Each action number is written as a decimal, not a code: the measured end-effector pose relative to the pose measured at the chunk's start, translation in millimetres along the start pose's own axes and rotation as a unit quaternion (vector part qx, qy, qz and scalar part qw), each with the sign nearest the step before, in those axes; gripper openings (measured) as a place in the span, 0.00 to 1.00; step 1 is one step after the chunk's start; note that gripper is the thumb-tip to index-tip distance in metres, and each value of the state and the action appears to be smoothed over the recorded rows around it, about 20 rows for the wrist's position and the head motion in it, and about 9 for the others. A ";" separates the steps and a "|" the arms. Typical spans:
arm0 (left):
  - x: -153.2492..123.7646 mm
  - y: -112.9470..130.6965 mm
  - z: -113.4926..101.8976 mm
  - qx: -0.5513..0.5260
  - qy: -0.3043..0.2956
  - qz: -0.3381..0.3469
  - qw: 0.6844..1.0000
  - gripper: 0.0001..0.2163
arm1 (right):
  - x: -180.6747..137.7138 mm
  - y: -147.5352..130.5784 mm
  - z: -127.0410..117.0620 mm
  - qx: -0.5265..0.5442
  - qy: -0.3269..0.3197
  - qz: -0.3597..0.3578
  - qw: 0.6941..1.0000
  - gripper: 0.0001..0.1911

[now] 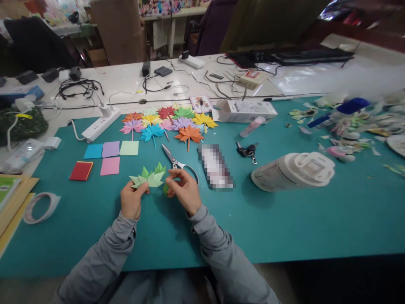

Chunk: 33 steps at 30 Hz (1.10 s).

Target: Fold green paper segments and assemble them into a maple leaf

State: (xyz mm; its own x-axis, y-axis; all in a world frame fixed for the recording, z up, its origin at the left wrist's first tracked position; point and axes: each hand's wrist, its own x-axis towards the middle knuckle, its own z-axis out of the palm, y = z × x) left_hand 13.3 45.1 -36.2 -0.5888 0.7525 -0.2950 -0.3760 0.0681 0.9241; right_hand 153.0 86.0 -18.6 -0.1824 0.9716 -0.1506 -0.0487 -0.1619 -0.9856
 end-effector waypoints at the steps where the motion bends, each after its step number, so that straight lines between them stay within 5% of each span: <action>1: 1.9 0.7 -0.6 0.000 0.008 0.001 1.000 0.13 | 1.4 -2.6 -8.0 -0.064 0.032 -0.033 0.997 0.11; 4: 5.6 2.3 -1.7 0.003 0.023 0.004 1.000 0.13 | 1.8 -7.5 -28.3 -0.314 0.071 -0.099 0.942 0.07; 7: 6.6 3.1 -1.5 0.003 0.030 0.008 1.000 0.13 | -4.4 -7.6 -34.3 -0.488 0.041 -0.080 0.868 0.09; 10: 6.8 4.1 -1.0 -0.004 0.037 0.005 0.999 0.14 | -12.4 -5.9 -28.8 -0.565 0.021 -0.059 0.823 0.08; 14: 7.0 4.7 -1.0 -0.005 0.037 0.001 0.999 0.14 | -15.9 -5.0 -22.5 -0.600 -0.007 -0.038 0.799 0.09; 19: 6.9 3.5 -1.1 -0.007 0.036 -0.005 0.999 0.16 | -12.8 -4.6 -24.3 -0.559 -0.045 -0.047 0.827 0.02; 25: 5.0 1.9 0.4 -0.014 0.026 -0.008 1.000 0.17 | -12.6 -1.5 -17.8 -0.301 -0.057 -0.105 0.946 0.08; 28: 2.8 1.0 2.7 -0.026 0.024 -0.011 0.999 0.17 | -13.0 2.2 -8.9 -0.107 -0.059 -0.050 0.991 0.10; 33: -1.3 -0.4 6.8 -0.058 0.013 -0.033 0.998 0.16 | -13.0 6.2 5.2 0.090 -0.040 0.045 0.994 0.13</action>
State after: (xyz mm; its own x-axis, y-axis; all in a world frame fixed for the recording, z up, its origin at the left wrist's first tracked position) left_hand 19.1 48.5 -34.5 -0.5782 0.7313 -0.3616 -0.4935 0.0394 0.8688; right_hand 150.0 71.5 -22.4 -0.2716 0.9360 -0.2240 -0.2020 -0.2830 -0.9376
